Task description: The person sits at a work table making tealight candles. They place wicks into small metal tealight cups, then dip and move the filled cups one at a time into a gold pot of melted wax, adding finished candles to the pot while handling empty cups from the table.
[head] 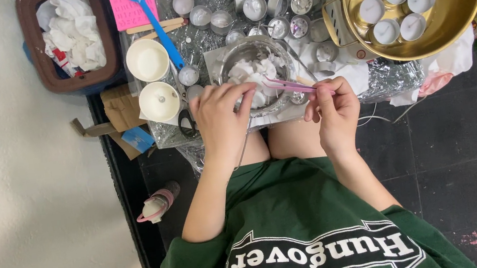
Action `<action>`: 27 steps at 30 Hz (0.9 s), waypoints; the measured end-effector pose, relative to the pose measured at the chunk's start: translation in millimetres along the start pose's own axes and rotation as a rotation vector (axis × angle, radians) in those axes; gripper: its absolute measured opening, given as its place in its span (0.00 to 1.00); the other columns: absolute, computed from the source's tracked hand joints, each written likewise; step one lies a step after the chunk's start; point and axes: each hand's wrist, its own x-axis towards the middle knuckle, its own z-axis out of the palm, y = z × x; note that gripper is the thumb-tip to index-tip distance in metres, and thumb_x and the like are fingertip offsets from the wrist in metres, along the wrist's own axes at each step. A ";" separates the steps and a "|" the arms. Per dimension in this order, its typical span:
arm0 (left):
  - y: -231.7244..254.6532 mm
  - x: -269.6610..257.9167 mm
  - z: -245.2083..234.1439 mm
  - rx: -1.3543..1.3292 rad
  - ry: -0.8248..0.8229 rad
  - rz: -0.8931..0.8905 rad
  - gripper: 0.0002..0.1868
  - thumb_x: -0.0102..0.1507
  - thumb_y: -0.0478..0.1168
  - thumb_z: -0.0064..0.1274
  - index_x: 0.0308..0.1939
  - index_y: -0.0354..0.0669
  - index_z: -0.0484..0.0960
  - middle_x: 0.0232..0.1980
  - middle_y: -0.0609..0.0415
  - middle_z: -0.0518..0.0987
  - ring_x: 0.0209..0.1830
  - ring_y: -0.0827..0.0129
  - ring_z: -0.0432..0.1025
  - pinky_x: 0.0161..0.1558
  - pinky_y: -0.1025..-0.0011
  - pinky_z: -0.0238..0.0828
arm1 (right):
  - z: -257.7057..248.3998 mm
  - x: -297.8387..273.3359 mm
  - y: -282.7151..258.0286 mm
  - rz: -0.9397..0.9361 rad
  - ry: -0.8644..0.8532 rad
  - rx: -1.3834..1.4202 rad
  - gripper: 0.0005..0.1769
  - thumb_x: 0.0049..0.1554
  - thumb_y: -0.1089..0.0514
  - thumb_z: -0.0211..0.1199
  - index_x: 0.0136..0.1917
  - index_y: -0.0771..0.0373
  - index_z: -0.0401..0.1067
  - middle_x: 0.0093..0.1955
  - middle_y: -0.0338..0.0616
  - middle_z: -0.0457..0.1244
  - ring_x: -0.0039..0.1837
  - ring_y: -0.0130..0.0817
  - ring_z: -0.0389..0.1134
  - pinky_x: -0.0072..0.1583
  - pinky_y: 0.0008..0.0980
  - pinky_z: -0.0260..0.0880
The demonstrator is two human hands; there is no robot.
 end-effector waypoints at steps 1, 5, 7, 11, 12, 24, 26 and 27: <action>1.0 0.3 -0.4 0.000 0.000 0.000 0.04 0.62 0.42 0.62 0.40 0.53 0.88 0.43 0.61 0.84 0.45 0.64 0.73 0.51 0.63 0.59 | -1.3 -0.2 0.9 0.000 0.000 0.000 0.06 0.71 0.62 0.55 0.49 0.63 0.62 0.45 0.43 0.63 0.35 0.28 0.65 0.36 0.23 0.57; 4.2 -0.3 0.0 0.006 -0.020 0.006 0.04 0.60 0.44 0.64 0.38 0.53 0.87 0.41 0.64 0.84 0.47 0.64 0.73 0.52 0.63 0.58 | -5.2 -2.7 3.7 0.005 0.008 0.026 0.06 0.71 0.62 0.55 0.50 0.63 0.63 0.45 0.43 0.63 0.35 0.27 0.64 0.36 0.22 0.56; 5.9 -1.4 0.2 -0.013 0.006 0.035 0.05 0.61 0.43 0.64 0.39 0.53 0.86 0.43 0.64 0.84 0.49 0.64 0.73 0.53 0.64 0.58 | -5.4 -5.1 3.4 -0.021 0.002 0.020 0.06 0.71 0.63 0.55 0.50 0.63 0.63 0.46 0.43 0.63 0.35 0.27 0.64 0.37 0.22 0.56; 10.8 -2.7 -2.6 -0.263 -0.071 0.030 0.07 0.65 0.42 0.62 0.46 0.50 0.85 0.46 0.64 0.84 0.49 0.68 0.75 0.56 0.65 0.59 | -5.0 -11.6 1.6 -0.145 -0.051 -0.058 0.04 0.69 0.67 0.56 0.52 0.65 0.63 0.51 0.45 0.63 0.39 0.27 0.65 0.41 0.23 0.61; 12.4 -2.7 -3.6 -0.321 -0.117 0.011 0.07 0.64 0.42 0.62 0.45 0.49 0.85 0.44 0.65 0.84 0.47 0.69 0.75 0.57 0.65 0.59 | -5.1 -13.4 1.4 -0.186 -0.074 -0.085 0.04 0.68 0.68 0.57 0.52 0.66 0.63 0.52 0.45 0.63 0.41 0.27 0.65 0.42 0.24 0.64; -0.6 -2.7 -0.5 -0.245 -0.253 0.248 0.07 0.64 0.41 0.62 0.39 0.43 0.81 0.39 0.60 0.82 0.43 0.65 0.76 0.53 0.65 0.61 | -5.8 -7.5 8.8 -0.180 -0.195 -0.176 0.05 0.65 0.70 0.60 0.55 0.70 0.71 0.51 0.47 0.66 0.46 0.29 0.70 0.47 0.26 0.73; -6.8 -7.2 0.3 -0.217 -0.224 0.262 0.07 0.64 0.40 0.62 0.40 0.43 0.81 0.40 0.59 0.81 0.43 0.65 0.76 0.54 0.65 0.61 | -1.9 -7.6 1.0 -0.201 -0.192 -0.222 0.05 0.64 0.70 0.61 0.55 0.70 0.71 0.51 0.47 0.66 0.45 0.29 0.70 0.48 0.26 0.73; -10.0 -8.9 0.4 -0.186 -0.186 0.265 0.06 0.65 0.39 0.62 0.40 0.43 0.81 0.40 0.59 0.81 0.44 0.65 0.76 0.54 0.64 0.61 | 0.6 -7.1 -3.2 -0.217 -0.203 -0.269 0.06 0.64 0.70 0.61 0.55 0.70 0.71 0.50 0.47 0.66 0.44 0.29 0.70 0.48 0.25 0.73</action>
